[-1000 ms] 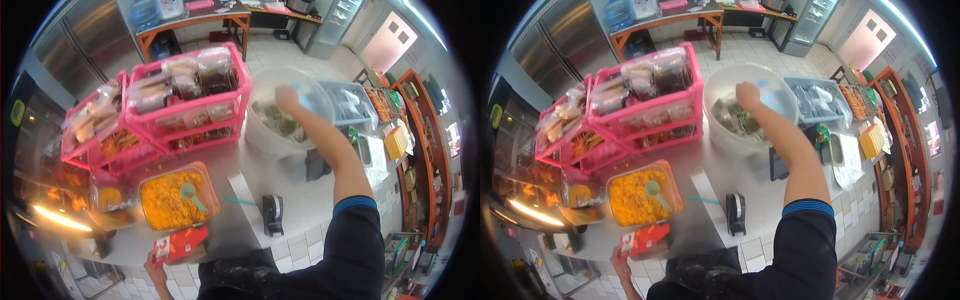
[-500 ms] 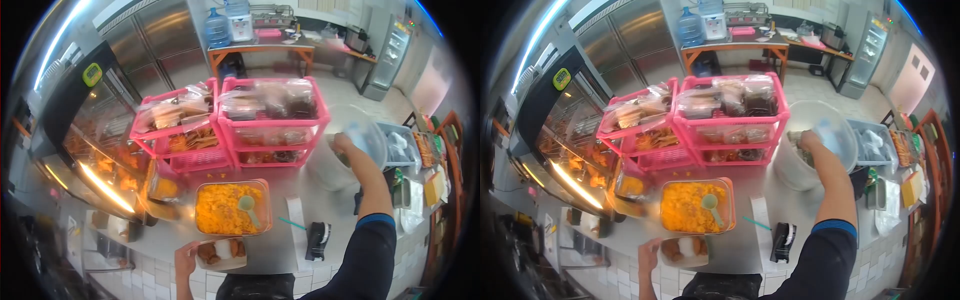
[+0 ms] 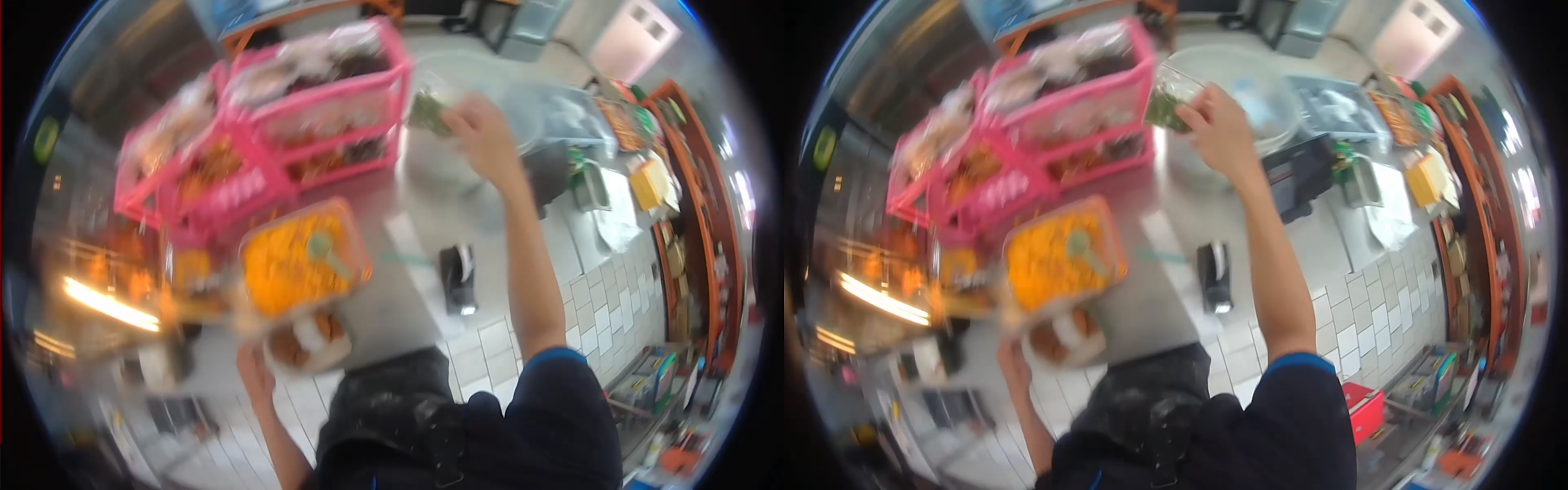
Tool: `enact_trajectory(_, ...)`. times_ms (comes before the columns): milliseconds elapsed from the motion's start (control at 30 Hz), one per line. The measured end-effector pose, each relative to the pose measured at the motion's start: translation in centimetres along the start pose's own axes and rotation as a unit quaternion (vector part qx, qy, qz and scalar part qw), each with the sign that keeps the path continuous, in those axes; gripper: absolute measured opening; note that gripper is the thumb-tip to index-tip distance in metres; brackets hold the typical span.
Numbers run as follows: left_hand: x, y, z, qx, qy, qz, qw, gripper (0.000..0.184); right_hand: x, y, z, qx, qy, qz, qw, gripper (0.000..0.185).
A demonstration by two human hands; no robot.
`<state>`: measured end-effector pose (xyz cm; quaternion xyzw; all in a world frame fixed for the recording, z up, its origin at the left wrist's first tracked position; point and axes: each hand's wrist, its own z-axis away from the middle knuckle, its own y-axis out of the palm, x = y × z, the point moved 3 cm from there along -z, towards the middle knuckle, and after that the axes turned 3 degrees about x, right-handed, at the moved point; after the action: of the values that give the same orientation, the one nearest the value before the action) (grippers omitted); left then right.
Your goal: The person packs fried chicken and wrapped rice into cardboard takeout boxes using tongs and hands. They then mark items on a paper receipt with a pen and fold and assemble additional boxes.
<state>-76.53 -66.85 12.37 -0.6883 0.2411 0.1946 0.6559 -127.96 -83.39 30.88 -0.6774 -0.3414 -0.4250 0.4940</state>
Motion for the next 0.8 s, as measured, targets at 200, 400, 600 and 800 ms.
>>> enact_trajectory(200, -2.1, -1.8, -3.1, -0.036, -0.017, 0.032, 0.999, 0.025, -0.1, 17.3, 21.7, 0.302, 0.024, -0.021, 0.953, 0.011)
enact_trajectory(400, -2.6, -2.0, -1.4, -0.043, 0.045, 0.082, 0.995, 0.021, -1.9, 23.9, 25.4, 0.049, -0.203, 0.162, 0.964, 0.043)
enact_trajectory(600, -0.9, 1.6, 3.6, -0.052, 0.054, 0.131, 0.989, 0.037, -7.8, 25.5, 26.0, 0.082, -0.159, 0.138, 0.974, 0.051)
enact_trajectory(800, 1.6, 7.0, 5.2, -0.049, -0.030, 0.338, 0.939, 0.028, -12.2, 27.7, 29.4, 0.110, -0.016, 0.007, 0.994, 0.048)
